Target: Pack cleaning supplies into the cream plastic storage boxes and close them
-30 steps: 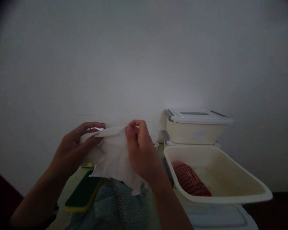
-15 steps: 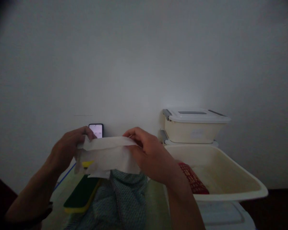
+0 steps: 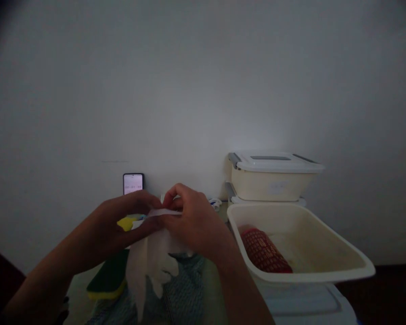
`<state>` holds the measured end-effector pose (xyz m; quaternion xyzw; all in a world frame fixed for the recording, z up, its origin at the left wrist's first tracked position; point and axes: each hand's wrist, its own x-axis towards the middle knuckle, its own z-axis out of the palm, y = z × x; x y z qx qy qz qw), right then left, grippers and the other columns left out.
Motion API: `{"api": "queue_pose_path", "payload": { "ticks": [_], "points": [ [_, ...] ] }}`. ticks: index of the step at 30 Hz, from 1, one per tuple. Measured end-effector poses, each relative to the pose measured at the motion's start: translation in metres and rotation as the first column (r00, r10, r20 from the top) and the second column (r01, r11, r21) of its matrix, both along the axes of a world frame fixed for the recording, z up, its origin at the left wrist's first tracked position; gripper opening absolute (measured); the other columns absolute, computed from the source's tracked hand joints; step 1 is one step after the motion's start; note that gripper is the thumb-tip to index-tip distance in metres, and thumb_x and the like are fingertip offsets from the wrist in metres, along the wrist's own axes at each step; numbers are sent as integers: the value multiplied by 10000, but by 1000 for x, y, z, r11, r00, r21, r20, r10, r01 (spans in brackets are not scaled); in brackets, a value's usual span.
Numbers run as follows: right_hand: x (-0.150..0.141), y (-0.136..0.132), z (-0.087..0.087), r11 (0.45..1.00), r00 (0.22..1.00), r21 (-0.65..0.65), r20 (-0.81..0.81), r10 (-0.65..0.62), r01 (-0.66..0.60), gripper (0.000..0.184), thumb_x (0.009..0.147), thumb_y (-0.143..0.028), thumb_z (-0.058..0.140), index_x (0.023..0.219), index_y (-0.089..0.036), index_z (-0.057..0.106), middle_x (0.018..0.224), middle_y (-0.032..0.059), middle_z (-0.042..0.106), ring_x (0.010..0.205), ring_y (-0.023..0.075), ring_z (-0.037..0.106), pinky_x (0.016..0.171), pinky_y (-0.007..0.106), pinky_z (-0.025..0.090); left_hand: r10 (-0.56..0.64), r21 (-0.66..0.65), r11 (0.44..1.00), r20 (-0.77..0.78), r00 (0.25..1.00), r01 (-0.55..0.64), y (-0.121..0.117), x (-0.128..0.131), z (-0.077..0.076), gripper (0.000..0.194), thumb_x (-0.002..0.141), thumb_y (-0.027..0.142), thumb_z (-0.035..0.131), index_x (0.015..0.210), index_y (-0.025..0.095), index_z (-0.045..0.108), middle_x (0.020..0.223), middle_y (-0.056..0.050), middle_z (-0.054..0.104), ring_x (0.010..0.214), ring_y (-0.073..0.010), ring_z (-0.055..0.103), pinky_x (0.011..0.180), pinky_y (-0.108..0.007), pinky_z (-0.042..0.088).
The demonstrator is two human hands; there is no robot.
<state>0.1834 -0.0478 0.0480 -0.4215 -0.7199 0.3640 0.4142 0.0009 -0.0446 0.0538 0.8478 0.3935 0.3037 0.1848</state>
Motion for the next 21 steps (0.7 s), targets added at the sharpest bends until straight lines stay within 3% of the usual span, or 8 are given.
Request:
{"api": "queue_pose_path", "payload": {
  "ticks": [4, 8, 12, 14, 17, 21],
  "points": [
    [12, 2, 3, 999, 1000, 40, -20, -12, 12, 217, 706, -326, 687, 830, -185, 576, 811, 19, 665, 735, 136, 621, 624, 244, 479, 9, -1, 1000, 90, 996, -9, 5, -3, 2, 149, 811, 319, 576, 856, 197, 649, 762, -4, 680, 680, -141, 614, 614, -220, 487],
    [20, 2, 6, 999, 996, 12, -76, -42, 43, 141, 753, -301, 635, 810, -182, 587, 703, -19, 616, 578, 95, 568, 511, 204, 438, 46, -105, 994, 267, 963, -18, 9, -6, 0, 169, 834, 331, 557, 825, 169, 603, 669, 10, 636, 561, -102, 561, 500, -181, 444],
    [10, 1, 5, 1000, 1000, 5, 6, -6, 6, 151, 813, -315, 562, 809, -177, 622, 570, -51, 530, 462, 65, 489, 427, 181, 357, -60, -148, 984, 226, 972, 95, 7, -3, -3, 199, 836, 337, 564, 952, 175, 558, 779, -4, 643, 661, -114, 586, 562, -191, 466],
    [5, 1, 4, 1000, 999, 0, 52, 9, -9, 155, 816, -312, 554, 797, -178, 629, 523, -64, 481, 418, 55, 435, 396, 180, 312, -65, -131, 987, 214, 975, 94, 6, 0, -3, 235, 828, 333, 580, 1005, 183, 546, 787, -2, 643, 673, -117, 587, 566, -191, 466],
    [4, 2, 4, 1000, 999, -11, 30, -17, 17, 173, 787, -347, 600, 821, -177, 600, 572, -57, 516, 426, 56, 443, 405, 187, 330, 7, -162, 986, 301, 954, 44, 7, 0, -4, 204, 828, 357, 571, 899, 166, 580, 658, 16, 612, 564, -102, 556, 477, -171, 432],
    [11, 3, 6, 999, 998, -22, -50, -29, 28, 224, 789, -389, 605, 772, -168, 569, 650, -28, 558, 535, 84, 533, 511, 210, 426, 121, -183, 983, 479, 870, -36, 11, 1, -4, 215, 805, 372, 587, 811, 157, 578, 620, 16, 629, 511, -97, 569, 433, -154, 439]
  ]
}}
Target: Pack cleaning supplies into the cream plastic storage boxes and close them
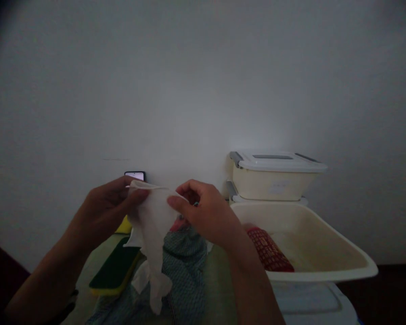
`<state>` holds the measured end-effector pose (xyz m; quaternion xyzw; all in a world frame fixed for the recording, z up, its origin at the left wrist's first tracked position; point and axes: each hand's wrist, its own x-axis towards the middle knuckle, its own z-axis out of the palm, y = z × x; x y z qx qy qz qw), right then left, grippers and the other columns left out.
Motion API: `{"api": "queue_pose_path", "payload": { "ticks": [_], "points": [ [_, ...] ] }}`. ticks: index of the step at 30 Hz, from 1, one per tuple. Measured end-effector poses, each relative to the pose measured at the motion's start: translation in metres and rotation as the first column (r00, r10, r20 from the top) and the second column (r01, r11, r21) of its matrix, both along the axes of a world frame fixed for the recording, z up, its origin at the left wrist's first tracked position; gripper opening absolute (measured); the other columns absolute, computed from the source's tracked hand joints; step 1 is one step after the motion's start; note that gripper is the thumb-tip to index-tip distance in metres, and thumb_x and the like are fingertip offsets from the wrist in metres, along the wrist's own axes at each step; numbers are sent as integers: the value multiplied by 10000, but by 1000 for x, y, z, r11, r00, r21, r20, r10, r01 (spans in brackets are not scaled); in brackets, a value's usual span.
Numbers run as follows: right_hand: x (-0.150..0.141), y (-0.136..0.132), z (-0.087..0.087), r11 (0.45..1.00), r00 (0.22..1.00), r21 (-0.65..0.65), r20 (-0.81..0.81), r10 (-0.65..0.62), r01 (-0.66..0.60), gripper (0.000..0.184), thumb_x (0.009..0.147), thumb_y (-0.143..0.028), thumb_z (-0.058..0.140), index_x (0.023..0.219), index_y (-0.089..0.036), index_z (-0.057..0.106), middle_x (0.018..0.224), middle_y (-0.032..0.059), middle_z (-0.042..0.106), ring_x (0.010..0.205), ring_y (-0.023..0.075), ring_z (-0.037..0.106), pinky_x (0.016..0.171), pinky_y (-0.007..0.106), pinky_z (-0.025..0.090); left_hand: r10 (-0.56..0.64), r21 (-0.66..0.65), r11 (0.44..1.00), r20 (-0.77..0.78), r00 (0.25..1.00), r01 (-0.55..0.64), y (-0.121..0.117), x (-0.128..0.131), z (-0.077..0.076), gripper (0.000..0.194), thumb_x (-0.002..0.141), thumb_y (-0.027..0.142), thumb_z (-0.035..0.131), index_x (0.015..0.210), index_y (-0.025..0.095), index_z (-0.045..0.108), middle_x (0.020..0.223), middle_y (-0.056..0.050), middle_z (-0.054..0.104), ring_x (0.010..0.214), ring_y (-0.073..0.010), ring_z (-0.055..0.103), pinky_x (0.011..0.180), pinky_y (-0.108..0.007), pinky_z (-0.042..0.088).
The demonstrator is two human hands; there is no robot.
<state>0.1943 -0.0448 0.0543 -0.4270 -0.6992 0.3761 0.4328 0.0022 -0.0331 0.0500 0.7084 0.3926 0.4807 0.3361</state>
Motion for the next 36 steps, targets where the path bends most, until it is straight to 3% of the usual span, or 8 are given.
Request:
{"api": "queue_pose_path", "payload": {
  "ticks": [4, 8, 12, 15, 17, 25, 30, 36],
  "points": [
    [-4, 1, -1, 998, 983, 65, -186, -8, 20, 255, 826, -432, 555, 836, -178, 548, 732, -18, 559, 670, 97, 557, 608, 213, 458, 115, -21, 993, 117, 986, -114, 1, 7, 1, 229, 802, 404, 570, 849, 185, 520, 477, 66, 556, 367, -99, 523, 338, -160, 427],
    [-17, 4, -8, 981, 946, -42, -276, 171, -190, 259, 798, -441, 595, 825, -198, 507, 694, -46, 528, 596, 82, 511, 552, 205, 439, 179, -66, 983, 126, 976, -171, -2, 14, -1, 267, 796, 421, 580, 927, 210, 481, 450, 86, 526, 313, -93, 482, 287, -148, 380],
    [-23, 11, -14, 982, 883, -34, -445, 153, -187, 153, 833, -358, 566, 799, -209, 554, 645, -58, 537, 542, 73, 480, 530, 193, 423, -39, -210, 975, 167, 985, 74, -1, 15, -7, 388, 754, 424, 636, 1019, 227, 432, 567, 57, 613, 407, -137, 582, 355, -206, 470],
    [-24, 18, -15, 999, 734, -13, -679, 29, -52, 119, 832, -347, 561, 837, -230, 586, 632, -67, 567, 536, 79, 502, 550, 193, 442, -280, -325, 889, 174, 944, 324, 2, 14, -10, 546, 639, 278, 762, 1080, 229, 444, 804, 6, 687, 655, -194, 676, 544, -290, 566],
    [-23, 24, -14, 999, 597, -35, -801, -42, 24, 101, 830, -323, 562, 841, -229, 597, 661, -62, 607, 572, 88, 548, 591, 206, 471, -359, -377, 849, 100, 928, 369, 4, 13, -11, 494, 619, 221, 776, 1044, 203, 525, 902, -18, 693, 754, -186, 672, 623, -266, 561],
    [-4, 28, 4, 934, 142, -324, -928, -345, 150, 212, 914, -250, 422, 894, -188, 623, 814, -2, 690, 722, 102, 645, 762, 252, 519, -489, -513, 760, -47, 871, 399, 13, -3, -10, 253, 637, 254, 758, 840, 150, 648, 616, 44, 625, 471, -64, 509, 427, -144, 419],
    [9, 28, 7, 938, 83, -309, -942, -324, 160, 306, 944, -256, 356, 899, -164, 643, 691, -5, 687, 636, 107, 650, 693, 255, 538, -463, -469, 792, -45, 885, 390, 21, -10, -13, 215, 720, 348, 685, 726, 135, 661, 657, 6, 637, 531, -85, 531, 467, -164, 410],
    [10, 31, 2, 951, 126, -261, -951, -283, 167, 349, 957, -273, 316, 886, -179, 645, 647, -19, 693, 598, 95, 652, 681, 231, 543, -428, -483, 792, -1, 904, 374, 23, -14, -15, 194, 751, 347, 653, 731, 158, 692, 648, 5, 660, 527, -94, 534, 511, -189, 420]
  ]
}}
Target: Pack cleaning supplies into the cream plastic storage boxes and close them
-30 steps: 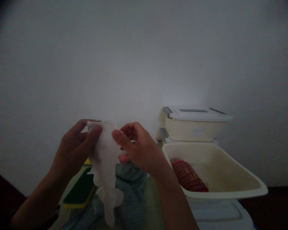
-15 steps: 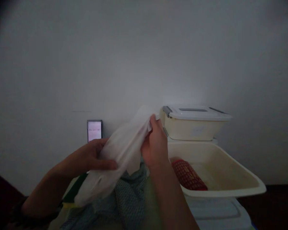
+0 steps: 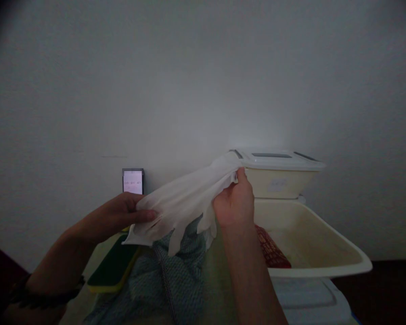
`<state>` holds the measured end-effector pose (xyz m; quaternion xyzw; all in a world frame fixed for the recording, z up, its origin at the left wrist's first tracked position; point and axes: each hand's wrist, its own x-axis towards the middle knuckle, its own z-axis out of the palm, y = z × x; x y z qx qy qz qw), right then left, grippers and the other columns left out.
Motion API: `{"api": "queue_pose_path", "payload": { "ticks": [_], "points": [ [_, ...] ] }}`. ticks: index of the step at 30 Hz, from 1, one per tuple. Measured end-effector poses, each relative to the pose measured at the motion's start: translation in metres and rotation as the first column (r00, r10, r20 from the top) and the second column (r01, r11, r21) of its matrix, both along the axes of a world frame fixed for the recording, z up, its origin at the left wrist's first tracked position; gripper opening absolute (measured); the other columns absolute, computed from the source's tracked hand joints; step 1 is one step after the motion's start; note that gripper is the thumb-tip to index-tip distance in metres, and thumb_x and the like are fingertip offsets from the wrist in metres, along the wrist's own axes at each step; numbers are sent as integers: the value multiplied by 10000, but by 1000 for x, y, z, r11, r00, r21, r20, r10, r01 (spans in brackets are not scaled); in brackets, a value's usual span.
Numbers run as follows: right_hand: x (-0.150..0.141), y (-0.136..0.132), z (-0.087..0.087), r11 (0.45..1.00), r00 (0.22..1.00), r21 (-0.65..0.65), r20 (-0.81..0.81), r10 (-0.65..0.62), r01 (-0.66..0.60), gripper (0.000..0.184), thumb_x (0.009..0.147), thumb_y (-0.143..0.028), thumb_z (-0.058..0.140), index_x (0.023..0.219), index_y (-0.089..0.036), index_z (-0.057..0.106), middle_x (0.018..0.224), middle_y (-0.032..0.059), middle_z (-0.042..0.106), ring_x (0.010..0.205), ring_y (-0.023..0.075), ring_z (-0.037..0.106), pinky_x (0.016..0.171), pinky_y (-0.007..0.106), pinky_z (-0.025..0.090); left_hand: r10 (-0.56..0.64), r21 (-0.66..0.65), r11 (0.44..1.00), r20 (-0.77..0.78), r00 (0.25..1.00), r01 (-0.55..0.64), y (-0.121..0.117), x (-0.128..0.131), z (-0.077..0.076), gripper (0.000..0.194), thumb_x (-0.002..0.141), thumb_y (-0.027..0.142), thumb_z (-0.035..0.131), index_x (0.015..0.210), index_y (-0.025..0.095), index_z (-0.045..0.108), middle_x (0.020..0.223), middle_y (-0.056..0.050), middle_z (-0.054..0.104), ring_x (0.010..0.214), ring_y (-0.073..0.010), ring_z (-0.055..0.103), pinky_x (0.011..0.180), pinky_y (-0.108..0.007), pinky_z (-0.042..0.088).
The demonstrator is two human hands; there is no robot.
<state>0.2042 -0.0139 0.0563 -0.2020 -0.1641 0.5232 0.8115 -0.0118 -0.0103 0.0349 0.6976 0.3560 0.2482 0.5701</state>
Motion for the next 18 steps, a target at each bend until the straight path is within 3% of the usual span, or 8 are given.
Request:
{"api": "queue_pose_path", "payload": {
  "ticks": [7, 12, 15, 18],
  "points": [
    [2, -2, 2, 998, 999, 35, 10, -48, 47, 356, 952, -236, 312, 888, -178, 657, 685, -8, 710, 630, 100, 665, 738, 242, 537, 8, 53, 999, -17, 1000, -7, -2, 4, 3, 62, 663, 237, 724, 672, 179, 703, 624, 24, 655, 562, -109, 557, 507, -182, 425],
    [-7, -5, 3, 998, 999, 39, 4, 45, -46, 351, 946, -267, 327, 858, -193, 658, 727, -11, 718, 714, 115, 678, 800, 283, 535, 11, 25, 1000, 0, 1000, -11, -5, 7, 3, 220, 608, 215, 765, 809, 170, 690, 731, -1, 697, 636, -136, 620, 567, -206, 480],
    [-12, -6, 2, 995, 995, 43, 41, 88, -90, 349, 939, -284, 329, 864, -208, 661, 766, -9, 720, 795, 123, 678, 870, 310, 513, -2, 97, 995, -30, 1000, 5, -10, 8, 7, 222, 644, 254, 745, 847, 187, 688, 720, 13, 687, 605, -124, 599, 519, -183, 453],
    [-13, -6, -1, 994, 991, 93, 127, 52, -64, 343, 929, -294, 336, 853, -221, 663, 807, -3, 719, 847, 124, 671, 887, 311, 506, 10, 168, 986, -56, 998, -1, -13, 10, 10, 165, 715, 325, 681, 800, 184, 697, 665, 11, 668, 572, -119, 570, 495, -178, 426]
  ]
}}
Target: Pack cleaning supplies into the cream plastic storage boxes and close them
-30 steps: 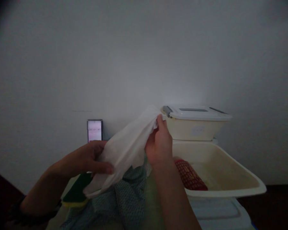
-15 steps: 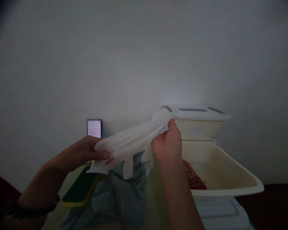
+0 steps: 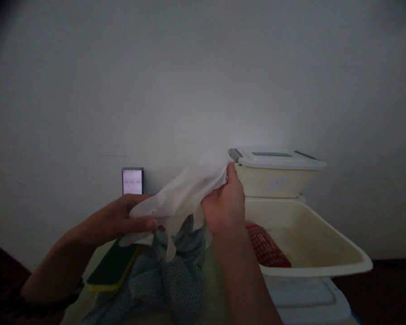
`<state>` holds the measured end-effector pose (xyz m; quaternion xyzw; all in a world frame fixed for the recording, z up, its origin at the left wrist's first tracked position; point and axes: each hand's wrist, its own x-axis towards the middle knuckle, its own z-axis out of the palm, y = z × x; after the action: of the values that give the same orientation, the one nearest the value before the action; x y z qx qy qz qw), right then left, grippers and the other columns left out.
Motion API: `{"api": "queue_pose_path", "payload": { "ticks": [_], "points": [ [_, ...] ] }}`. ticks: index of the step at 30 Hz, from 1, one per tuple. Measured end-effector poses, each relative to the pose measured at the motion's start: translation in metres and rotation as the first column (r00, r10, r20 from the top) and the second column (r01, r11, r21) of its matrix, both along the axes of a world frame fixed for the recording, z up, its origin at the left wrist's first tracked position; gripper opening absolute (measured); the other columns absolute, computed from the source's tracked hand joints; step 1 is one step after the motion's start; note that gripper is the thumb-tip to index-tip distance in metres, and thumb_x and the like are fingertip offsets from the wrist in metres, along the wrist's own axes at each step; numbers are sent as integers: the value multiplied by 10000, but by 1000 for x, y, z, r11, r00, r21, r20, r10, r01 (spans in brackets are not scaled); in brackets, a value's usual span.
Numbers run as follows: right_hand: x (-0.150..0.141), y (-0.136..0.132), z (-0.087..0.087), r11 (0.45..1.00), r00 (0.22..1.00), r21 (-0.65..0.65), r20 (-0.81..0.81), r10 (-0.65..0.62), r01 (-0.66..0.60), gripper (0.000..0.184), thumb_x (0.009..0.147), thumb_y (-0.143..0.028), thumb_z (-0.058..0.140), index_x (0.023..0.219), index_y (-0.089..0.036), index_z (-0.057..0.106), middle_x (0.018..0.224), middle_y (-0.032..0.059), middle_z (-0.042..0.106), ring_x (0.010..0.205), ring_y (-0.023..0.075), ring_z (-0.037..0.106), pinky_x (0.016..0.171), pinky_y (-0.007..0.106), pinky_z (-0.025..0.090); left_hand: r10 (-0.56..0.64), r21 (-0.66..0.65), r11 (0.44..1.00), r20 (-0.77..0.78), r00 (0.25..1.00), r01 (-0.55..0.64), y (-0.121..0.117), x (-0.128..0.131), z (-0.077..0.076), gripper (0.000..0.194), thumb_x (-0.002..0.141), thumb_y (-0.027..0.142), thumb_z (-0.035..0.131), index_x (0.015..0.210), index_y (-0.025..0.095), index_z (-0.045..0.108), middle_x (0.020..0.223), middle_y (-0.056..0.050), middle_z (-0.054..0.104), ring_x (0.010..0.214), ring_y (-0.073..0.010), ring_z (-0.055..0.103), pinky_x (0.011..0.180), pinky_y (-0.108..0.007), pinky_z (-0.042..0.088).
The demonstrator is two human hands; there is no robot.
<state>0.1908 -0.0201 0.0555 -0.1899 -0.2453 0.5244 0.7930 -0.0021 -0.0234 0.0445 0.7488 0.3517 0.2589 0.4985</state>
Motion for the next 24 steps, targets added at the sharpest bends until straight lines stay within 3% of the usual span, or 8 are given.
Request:
{"api": "queue_pose_path", "payload": {
  "ticks": [3, 5, 8, 11, 18, 21, 24],
  "points": [
    [0, -1, 1, 1000, 999, 23, 32, -15, 15, 325, 919, -291, 354, 861, -220, 666, 826, 3, 719, 870, 129, 668, 876, 310, 515, 8, 48, 999, 38, 999, -10, 1, 1, -1, 213, 758, 355, 627, 669, 172, 692, 620, 1, 647, 588, -120, 565, 553, -193, 445],
    [0, -2, 3, 1000, 1000, -11, 3, 0, 0, 332, 924, -286, 344, 882, -216, 666, 823, 6, 722, 883, 135, 669, 866, 316, 522, 51, 19, 998, 71, 996, -52, 2, 1, -3, 258, 763, 376, 617, 620, 171, 679, 581, 5, 624, 535, -107, 536, 496, -182, 419],
    [0, -4, 7, 999, 1000, -45, -20, 4, -5, 347, 930, -282, 326, 909, -217, 665, 821, 3, 725, 914, 146, 665, 859, 334, 529, 169, -44, 985, 102, 980, -166, 3, 3, -6, 268, 749, 398, 639, 614, 169, 670, 549, 15, 609, 472, -90, 502, 428, -167, 371],
    [1, -4, 7, 1000, 998, 5, 58, -2, 2, 324, 918, -293, 352, 937, -223, 668, 872, 3, 726, 961, 151, 651, 862, 342, 526, 243, -12, 970, 163, 956, -244, 4, 4, -7, 217, 724, 380, 676, 674, 170, 674, 625, 11, 646, 557, -104, 563, 514, -179, 428],
    [1, -3, 5, 999, 999, 19, 19, 33, -33, 356, 927, -286, 318, 953, -229, 669, 897, -7, 726, 955, 146, 654, 871, 340, 521, 256, 1, 966, 159, 953, -260, 7, 3, -6, 224, 626, 358, 742, 667, 162, 642, 557, 26, 609, 485, -93, 513, 449, -170, 368],
    [0, -4, 6, 1000, 1000, 16, 8, 3, -3, 369, 932, -245, 305, 934, -229, 673, 857, -12, 727, 918, 133, 664, 875, 327, 519, 282, -13, 958, 186, 941, -285, 8, 3, -6, 230, 659, 383, 711, 666, 162, 646, 552, 32, 601, 472, -88, 503, 432, -167, 357],
    [2, -3, 7, 999, 999, 12, 2, -33, 33, 384, 932, -212, 293, 915, -219, 677, 850, 0, 724, 876, 117, 669, 870, 289, 514, 276, 39, 957, 185, 943, -287, 8, 3, -6, 200, 708, 363, 684, 679, 166, 671, 624, 16, 649, 562, -105, 565, 523, -181, 426]
  ]
}}
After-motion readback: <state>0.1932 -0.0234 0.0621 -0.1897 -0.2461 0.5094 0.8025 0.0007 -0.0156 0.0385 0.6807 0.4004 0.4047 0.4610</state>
